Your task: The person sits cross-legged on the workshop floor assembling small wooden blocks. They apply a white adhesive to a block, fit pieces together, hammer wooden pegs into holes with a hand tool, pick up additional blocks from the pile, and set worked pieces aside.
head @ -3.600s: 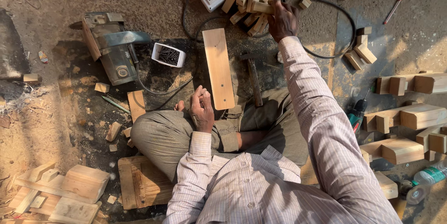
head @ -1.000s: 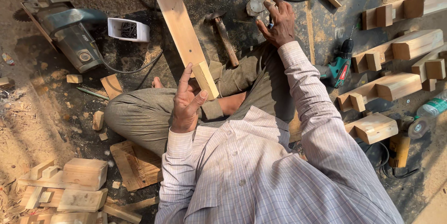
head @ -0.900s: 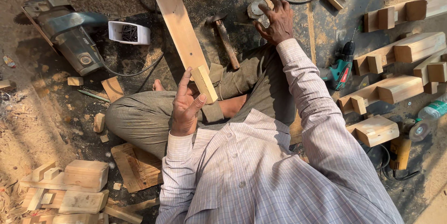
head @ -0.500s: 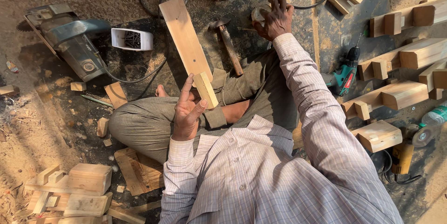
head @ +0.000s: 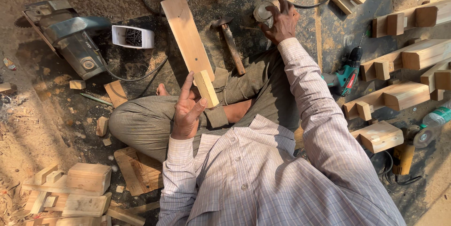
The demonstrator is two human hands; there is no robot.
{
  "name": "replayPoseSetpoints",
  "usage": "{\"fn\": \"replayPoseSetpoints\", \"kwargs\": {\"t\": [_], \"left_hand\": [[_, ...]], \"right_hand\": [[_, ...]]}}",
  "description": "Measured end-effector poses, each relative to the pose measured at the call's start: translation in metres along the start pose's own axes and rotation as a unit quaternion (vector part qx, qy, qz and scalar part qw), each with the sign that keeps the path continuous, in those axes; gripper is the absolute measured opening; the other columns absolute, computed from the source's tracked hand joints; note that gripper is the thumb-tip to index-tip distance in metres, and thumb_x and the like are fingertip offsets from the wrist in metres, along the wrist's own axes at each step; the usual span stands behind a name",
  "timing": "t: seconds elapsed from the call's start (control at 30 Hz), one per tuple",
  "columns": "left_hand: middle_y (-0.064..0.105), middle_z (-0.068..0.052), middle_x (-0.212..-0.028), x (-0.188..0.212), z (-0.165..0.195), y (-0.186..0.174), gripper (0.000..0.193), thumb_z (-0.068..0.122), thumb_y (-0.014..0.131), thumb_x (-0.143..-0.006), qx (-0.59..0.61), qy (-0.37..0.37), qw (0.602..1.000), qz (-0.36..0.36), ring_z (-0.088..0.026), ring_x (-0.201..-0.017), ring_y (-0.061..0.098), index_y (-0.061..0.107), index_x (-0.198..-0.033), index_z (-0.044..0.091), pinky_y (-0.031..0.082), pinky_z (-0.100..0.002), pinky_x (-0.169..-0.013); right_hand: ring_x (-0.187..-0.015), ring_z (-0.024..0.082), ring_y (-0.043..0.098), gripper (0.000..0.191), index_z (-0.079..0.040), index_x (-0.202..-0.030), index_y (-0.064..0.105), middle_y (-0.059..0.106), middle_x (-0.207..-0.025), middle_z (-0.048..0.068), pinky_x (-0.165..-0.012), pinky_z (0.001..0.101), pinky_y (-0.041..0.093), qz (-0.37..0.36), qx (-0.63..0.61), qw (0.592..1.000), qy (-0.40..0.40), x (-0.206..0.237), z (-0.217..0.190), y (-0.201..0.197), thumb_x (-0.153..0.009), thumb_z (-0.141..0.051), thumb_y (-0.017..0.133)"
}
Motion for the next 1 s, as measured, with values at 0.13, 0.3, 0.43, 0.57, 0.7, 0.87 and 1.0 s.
{"fn": "replayPoseSetpoints", "kwargs": {"t": [0.13,0.3,0.43,0.57,0.7,0.87,1.0], "left_hand": [[0.064,-0.017,-0.134,0.003,-0.001,0.000,0.090,0.010,0.072,-0.098,0.021,-0.010,1.000,-0.005,-0.021,-0.117,0.063,0.019,-0.170,0.010,0.059,-0.035,-0.094],[0.063,-0.016,-0.138,0.006,-0.001,0.004,0.090,0.011,0.073,-0.096,0.054,-0.014,0.998,-0.008,-0.019,-0.119,0.063,0.020,-0.168,0.012,0.059,-0.035,-0.094],[0.061,-0.017,-0.139,0.007,0.002,0.009,0.090,0.012,0.075,-0.096,0.069,-0.010,0.997,-0.024,-0.018,-0.119,0.063,0.021,-0.168,0.014,0.059,-0.035,-0.096],[0.062,-0.017,-0.140,0.009,0.005,0.014,0.092,0.010,0.076,-0.098,0.093,-0.021,0.994,-0.049,-0.018,-0.116,0.062,0.021,-0.172,0.014,0.054,-0.028,-0.096],[0.063,-0.016,-0.138,0.011,0.007,0.025,0.092,0.010,0.076,-0.097,0.130,-0.034,0.988,-0.080,-0.019,-0.109,0.064,0.020,-0.170,0.014,0.057,-0.030,-0.093],[0.060,-0.012,-0.144,0.015,0.010,0.039,0.093,0.008,0.078,-0.096,0.159,-0.039,0.980,-0.110,-0.015,-0.120,0.062,0.021,-0.170,0.012,0.055,-0.027,-0.100],[0.060,-0.014,-0.144,0.025,0.015,0.041,0.093,0.009,0.078,-0.098,0.160,-0.033,0.979,-0.120,-0.015,-0.126,0.061,0.022,-0.172,0.012,0.053,-0.026,-0.103]], "right_hand": [[-0.134,0.035,0.046,0.056,-0.015,-0.122,0.065,0.048,-0.154,0.010,-0.101,0.0539,0.042,-0.017,-0.091,0.994,0.066,0.005,0.014,-0.001,-0.075,-0.032,0.090],[-0.135,0.031,0.048,0.038,-0.019,-0.112,0.066,0.052,-0.149,0.009,-0.102,0.0492,0.047,-0.098,-0.064,0.986,0.119,0.006,0.040,0.026,-0.078,-0.025,0.082],[-0.140,0.034,0.046,0.029,-0.016,-0.108,0.067,0.055,-0.149,0.017,-0.112,0.0552,0.041,-0.069,-0.115,0.988,0.080,0.012,0.042,0.023,-0.083,-0.016,0.084],[-0.138,0.026,0.058,0.029,-0.012,-0.115,0.066,0.058,-0.149,0.014,-0.114,0.0408,0.050,-0.042,-0.496,0.863,0.088,0.039,0.011,-0.021,-0.091,-0.009,0.082],[-0.121,0.014,0.059,0.036,-0.013,-0.130,0.064,0.060,-0.145,0.010,-0.099,0.0295,0.054,-0.089,-0.648,0.756,-0.007,0.097,-0.075,-0.089,-0.098,-0.001,0.076],[-0.112,0.016,0.061,0.051,-0.013,-0.137,0.059,0.062,-0.133,0.011,-0.087,0.0301,0.054,-0.118,-0.530,0.822,-0.172,0.131,-0.157,-0.138,-0.091,0.000,0.077],[-0.101,0.021,0.062,0.057,-0.016,-0.138,0.060,0.065,-0.123,0.012,-0.080,0.0312,0.052,-0.115,-0.423,0.866,-0.240,0.130,-0.184,-0.143,-0.088,-0.003,0.082]]}}
Point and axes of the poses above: each hand's wrist, its own x-axis away from the middle knuckle, its own y-axis out of the palm, z = x × y, the point moved 7 cm from there along -x, towards the middle knuckle
